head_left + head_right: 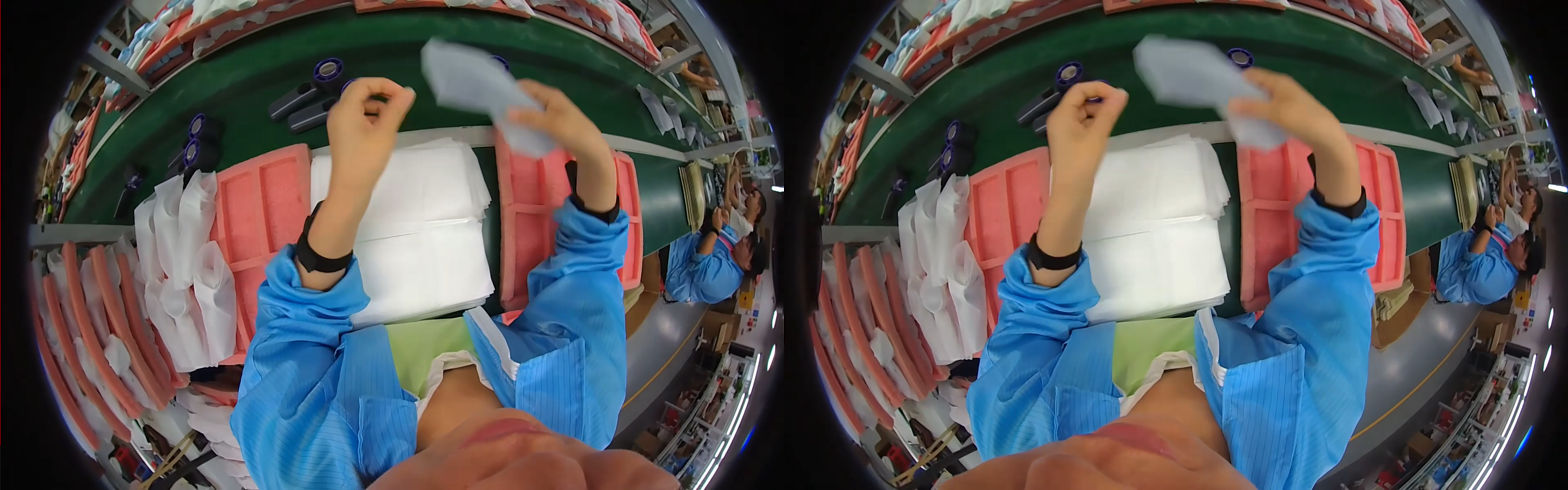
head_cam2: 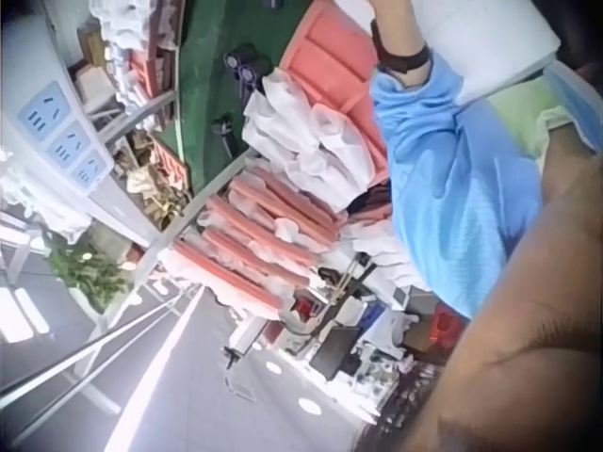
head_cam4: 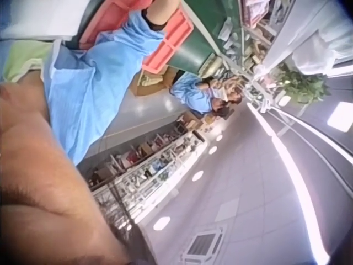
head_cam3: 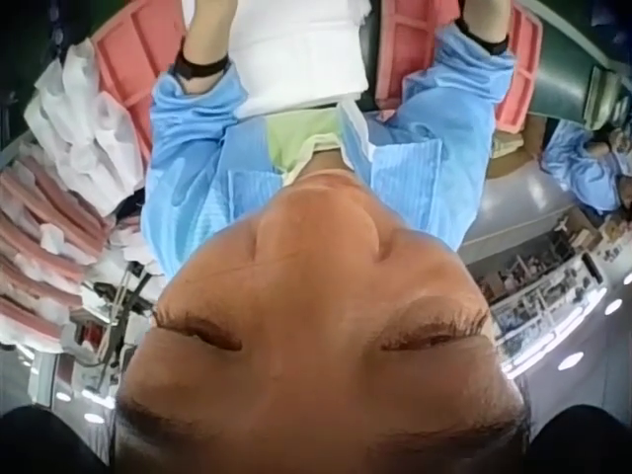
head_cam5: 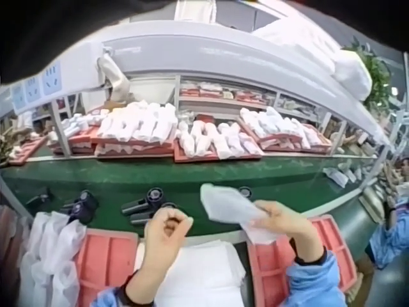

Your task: The person picks up a hair dryer, pulls a white protective bag over it by hand, and sets it aside, repeating the process for several more hair dryers.

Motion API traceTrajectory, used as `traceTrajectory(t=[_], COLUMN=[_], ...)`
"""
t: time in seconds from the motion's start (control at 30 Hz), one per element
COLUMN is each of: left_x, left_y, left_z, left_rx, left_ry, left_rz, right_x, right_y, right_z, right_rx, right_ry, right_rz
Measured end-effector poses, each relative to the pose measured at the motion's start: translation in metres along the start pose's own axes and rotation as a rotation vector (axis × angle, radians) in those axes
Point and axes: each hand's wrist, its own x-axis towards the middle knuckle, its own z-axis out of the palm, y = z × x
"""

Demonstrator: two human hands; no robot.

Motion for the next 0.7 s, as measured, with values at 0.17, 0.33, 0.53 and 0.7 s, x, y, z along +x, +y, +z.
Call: traceTrajectory(t=[0.17,0.33,0.53,0.7], left_x=[-0.037,-0.054,-0.059,-0.060], left_y=[-0.003,-0.021,-0.026,-0.035], left_z=[0.045,0.045,0.053,0.057], left_rx=[0.574,0.799,0.794,0.778], left_ry=[-0.444,-0.614,-0.590,-0.578], left_rz=[0.154,0.181,0.266,0.285], right_x=[0.088,0.115,0.142,0.129], right_y=[0.165,0.188,0.162,0.121], right_z=[-0.117,-0.097,-0.054,-0.038], right_rx=[-0.295,-1.046,-0.228,0.080], right_ry=[0.720,0.937,0.528,0.336], right_rz=[0.156,0.033,-0.165,0.143])
